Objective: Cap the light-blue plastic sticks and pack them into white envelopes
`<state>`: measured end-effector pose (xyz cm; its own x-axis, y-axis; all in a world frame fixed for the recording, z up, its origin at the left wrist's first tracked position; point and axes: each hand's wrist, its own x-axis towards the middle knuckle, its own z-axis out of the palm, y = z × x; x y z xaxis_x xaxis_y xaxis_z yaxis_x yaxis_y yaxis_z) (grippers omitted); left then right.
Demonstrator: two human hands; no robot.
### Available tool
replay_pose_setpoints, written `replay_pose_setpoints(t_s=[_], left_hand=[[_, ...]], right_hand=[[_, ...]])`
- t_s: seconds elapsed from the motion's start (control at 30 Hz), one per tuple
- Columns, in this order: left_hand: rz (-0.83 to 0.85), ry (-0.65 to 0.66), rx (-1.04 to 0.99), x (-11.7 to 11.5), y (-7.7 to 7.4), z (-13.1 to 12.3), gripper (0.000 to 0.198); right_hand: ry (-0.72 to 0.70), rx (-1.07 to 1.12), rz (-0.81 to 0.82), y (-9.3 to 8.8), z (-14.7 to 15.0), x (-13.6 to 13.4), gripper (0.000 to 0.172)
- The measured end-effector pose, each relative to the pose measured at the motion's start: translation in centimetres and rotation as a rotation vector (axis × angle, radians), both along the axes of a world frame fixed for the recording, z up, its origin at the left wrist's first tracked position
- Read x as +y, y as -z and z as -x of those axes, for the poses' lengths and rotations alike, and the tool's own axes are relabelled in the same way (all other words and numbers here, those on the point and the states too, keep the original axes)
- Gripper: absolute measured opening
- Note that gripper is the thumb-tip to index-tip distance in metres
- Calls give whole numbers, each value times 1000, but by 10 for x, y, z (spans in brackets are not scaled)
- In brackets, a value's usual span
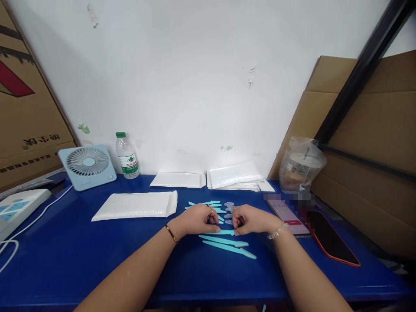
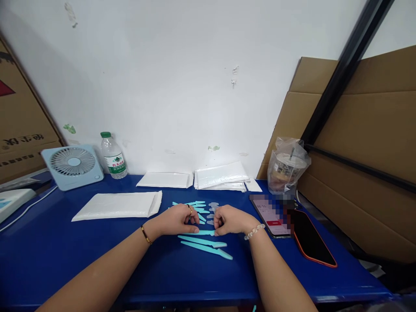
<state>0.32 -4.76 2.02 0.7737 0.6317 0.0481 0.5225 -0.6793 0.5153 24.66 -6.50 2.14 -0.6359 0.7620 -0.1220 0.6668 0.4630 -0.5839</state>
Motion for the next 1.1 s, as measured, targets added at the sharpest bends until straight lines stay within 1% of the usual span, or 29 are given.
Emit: replay_pose_setpoints(t_s=[0.07, 0.17, 0.23, 0.33, 0.5, 0.63, 0.73, 0.8, 0.83, 0.9, 0.93, 1.03, 1.07, 1.1], left_hand=[[-14, -9, 41, -1, 3, -3, 26], [-86, -88, 51, 4, 6, -4, 15], [-136, -134, 26, 8, 5, -3, 12], [-184, -184, 9, 11, 2, -2, 11], [-215, -218, 22, 10, 0, -4, 13], [-250, -261, 49, 15, 1, 1, 13], [-244, -331, 81, 22, 2, 8, 13], [-249, -358, 61, 23, 0, 10, 13], [-264, -360, 30, 21, -2, 10, 17], [-267, -303, -40, 12, -7, 7, 25], [-240, -240, -56, 6, -9, 4, 27], [-95, 5, 19, -10, -10, -6, 27], [-63, 47, 58, -14, -8, -9, 24], [-52, 58, 89, -16, -5, -11, 20]], right_hand=[[21, 16, -48, 1, 5, 0, 14], [46, 47, -86, -3, 8, 1, 10], [90, 81, -137, -7, 8, 2, 9], [132, 109, -196, -8, 8, 4, 13], [146, 133, -215, -4, 8, 6, 17], [152, 111, -243, -1, 0, 11, 14], [216, 101, -239, 4, -9, 17, 12], [248, 103, -222, 8, -11, 21, 11], [256, 106, -223, 9, -11, 22, 11], [257, 112, -246, 10, -10, 23, 11], [258, 115, -263, 9, -10, 22, 11], [264, 115, -281, 2, -11, 18, 15], [259, 118, -268, -1, -12, 16, 16], [245, 127, -242, -4, -13, 14, 18]])
